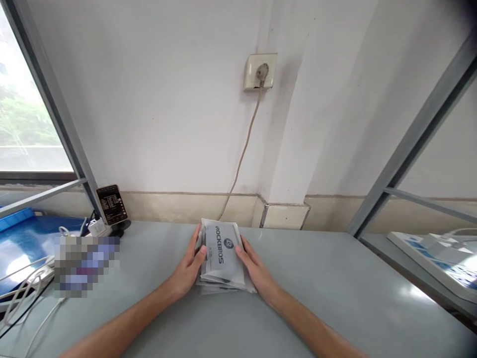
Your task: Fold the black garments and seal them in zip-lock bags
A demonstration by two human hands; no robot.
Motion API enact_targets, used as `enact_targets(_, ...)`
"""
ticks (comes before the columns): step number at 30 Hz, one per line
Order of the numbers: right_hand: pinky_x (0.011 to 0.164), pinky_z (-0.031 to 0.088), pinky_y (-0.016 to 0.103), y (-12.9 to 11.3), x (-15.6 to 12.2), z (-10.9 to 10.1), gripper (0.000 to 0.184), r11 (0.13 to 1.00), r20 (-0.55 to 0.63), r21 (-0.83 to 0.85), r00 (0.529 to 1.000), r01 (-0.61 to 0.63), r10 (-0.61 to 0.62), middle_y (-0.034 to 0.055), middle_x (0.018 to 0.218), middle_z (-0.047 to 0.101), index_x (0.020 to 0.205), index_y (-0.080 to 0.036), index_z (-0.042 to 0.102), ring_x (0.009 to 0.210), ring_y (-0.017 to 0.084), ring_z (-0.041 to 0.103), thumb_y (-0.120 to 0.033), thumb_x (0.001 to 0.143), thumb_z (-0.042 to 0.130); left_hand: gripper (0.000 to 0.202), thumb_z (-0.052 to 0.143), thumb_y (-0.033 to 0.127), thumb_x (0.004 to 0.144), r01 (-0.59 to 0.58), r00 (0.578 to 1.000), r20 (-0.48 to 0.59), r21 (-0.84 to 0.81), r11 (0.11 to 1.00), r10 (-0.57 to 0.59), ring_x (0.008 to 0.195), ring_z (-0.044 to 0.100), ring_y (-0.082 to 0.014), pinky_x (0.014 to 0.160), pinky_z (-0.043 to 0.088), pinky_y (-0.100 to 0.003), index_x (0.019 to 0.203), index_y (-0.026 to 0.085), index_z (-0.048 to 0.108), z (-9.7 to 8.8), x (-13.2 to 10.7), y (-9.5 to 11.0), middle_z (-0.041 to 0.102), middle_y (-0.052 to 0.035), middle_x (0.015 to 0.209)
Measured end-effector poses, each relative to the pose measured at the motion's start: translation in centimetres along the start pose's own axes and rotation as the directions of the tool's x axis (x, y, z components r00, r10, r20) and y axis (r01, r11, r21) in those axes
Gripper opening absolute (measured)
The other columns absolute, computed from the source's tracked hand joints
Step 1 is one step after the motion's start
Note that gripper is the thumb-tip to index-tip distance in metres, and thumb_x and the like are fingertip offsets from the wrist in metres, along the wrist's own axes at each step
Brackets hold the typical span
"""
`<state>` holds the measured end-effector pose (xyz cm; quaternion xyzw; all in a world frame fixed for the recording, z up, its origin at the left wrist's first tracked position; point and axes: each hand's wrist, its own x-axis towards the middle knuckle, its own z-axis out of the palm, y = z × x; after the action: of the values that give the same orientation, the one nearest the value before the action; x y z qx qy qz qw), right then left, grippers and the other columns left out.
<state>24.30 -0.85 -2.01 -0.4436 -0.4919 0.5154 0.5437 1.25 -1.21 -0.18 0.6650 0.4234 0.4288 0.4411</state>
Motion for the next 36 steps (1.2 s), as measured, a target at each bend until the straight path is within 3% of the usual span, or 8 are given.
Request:
enact_targets(4, 0.130, 0.026, 0.047, -0.2, -0.3, 0.2, 0.099, 0.999, 0.038, -0.044, 0.999, -0.032, 0.033, 0.0013, 0.173, 0.026, 0.164, -0.035, 0.027, 0.157, 0.027, 0.029, -0.072, 0.083, 0.071, 0.091, 0.057, 0.055, 0.101, -0.181, 0.983, 0.078, 0.266, 0.947, 0.166, 0.162, -0.006, -0.0314, 0.131, 0.008, -0.057, 0.167, 0.036, -0.002, 0.1, -0.8, 0.6, -0.011, -0.0013, 0.176)
enact_targets(6, 0.131, 0.021, 0.048, -0.6, -0.4, 0.1, 0.093, 0.991, 0.058, -0.116, 0.997, 0.063, -0.056, -0.0020, 0.175, 0.020, 0.165, -0.040, 0.023, 0.160, 0.024, 0.021, -0.069, 0.088, 0.067, 0.085, 0.061, 0.049, 0.101, -0.299, 0.953, 0.089, 0.398, 0.867, 0.288, 0.162, -0.006, -0.0337, 0.130, 0.010, -0.060, 0.167, 0.036, 0.010, -0.1, -0.8, 1.1, -0.010, -0.0021, 0.176)
enact_targets(10, 0.130, 0.020, 0.049, -1.0, -0.6, -0.4, 0.063, 0.941, 0.156, -0.279, 0.976, 0.193, -0.153, -0.0031, 0.174, 0.021, 0.154, -0.042, 0.047, 0.162, 0.024, 0.011, -0.066, 0.097, 0.056, 0.033, 0.051, 0.033, 0.108, -0.492, 0.866, 0.157, 0.440, 0.751, 0.475, 0.155, 0.034, -0.0276, 0.129, 0.026, -0.053, 0.138, 0.031, 0.063, -0.8, -0.4, 1.3, 0.049, -0.0056, 0.160)
enact_targets(13, 0.129, 0.021, 0.050, -0.7, -0.5, -0.5, 0.061, 0.919, 0.153, -0.350, 0.979, 0.183, -0.136, 0.0008, 0.174, 0.020, 0.151, -0.038, 0.053, 0.162, 0.025, 0.010, -0.068, 0.098, 0.053, 0.026, 0.050, 0.031, 0.108, -0.495, 0.869, 0.235, 0.376, 0.783, 0.436, 0.137, 0.057, -0.0233, 0.122, 0.041, -0.046, 0.124, 0.030, 0.071, -1.1, -0.1, 1.3, 0.068, -0.0046, 0.137)
enact_targets(19, 0.129, 0.020, 0.052, -0.4, -0.5, -0.5, 0.060, 0.889, 0.166, -0.412, 0.975, 0.203, -0.146, 0.0018, 0.174, 0.020, 0.153, -0.038, 0.051, 0.161, 0.025, 0.013, -0.066, 0.100, 0.048, 0.045, 0.065, 0.047, 0.099, -0.381, 0.906, 0.326, 0.350, 0.856, 0.270, 0.150, 0.041, -0.0320, 0.121, 0.040, -0.053, 0.141, 0.031, 0.059, -1.9, -0.1, 2.6, 0.044, -0.0105, 0.160)
enact_targets(26, 0.129, 0.021, 0.052, -0.5, -0.6, -0.5, 0.059, 0.882, 0.144, -0.434, 0.981, 0.184, -0.133, 0.0024, 0.173, 0.023, 0.152, -0.037, 0.052, 0.161, 0.027, 0.016, -0.067, 0.100, 0.047, 0.119, 0.089, 0.064, 0.067, -0.382, 0.872, 0.448, 0.370, 0.847, 0.197, 0.161, 0.005, -0.0408, 0.128, 0.020, -0.062, 0.163, 0.031, 0.026, -2.1, 0.2, 1.3, 0.009, -0.0133, 0.175)
enact_targets(33, 0.128, 0.024, 0.051, -0.4, -0.4, -0.5, 0.060, 0.889, 0.129, -0.421, 0.982, 0.179, -0.137, 0.0031, 0.172, 0.026, 0.150, -0.037, 0.054, 0.160, 0.028, 0.018, -0.068, 0.099, 0.049, 0.069, 0.029, 0.072, 0.102, -0.371, 0.889, 0.372, 0.249, 0.895, 0.265, 0.162, 0.010, -0.0313, 0.131, 0.012, -0.056, 0.156, 0.031, 0.044, -1.9, 0.0, 1.7, 0.025, -0.0056, 0.173)
enact_targets(36, 0.126, 0.031, 0.050, -0.7, -0.6, -0.5, 0.059, 0.901, 0.110, -0.400, 0.985, 0.167, -0.133, 0.0029, 0.172, 0.025, 0.149, -0.036, 0.056, 0.159, 0.028, 0.021, -0.067, 0.098, 0.051, 0.054, 0.035, 0.059, 0.107, -0.295, 0.939, 0.259, 0.264, 0.918, 0.227, 0.161, 0.017, -0.0293, 0.131, 0.015, -0.053, 0.151, 0.033, 0.050, -1.5, 0.0, 1.7, 0.028, -0.0031, 0.172)
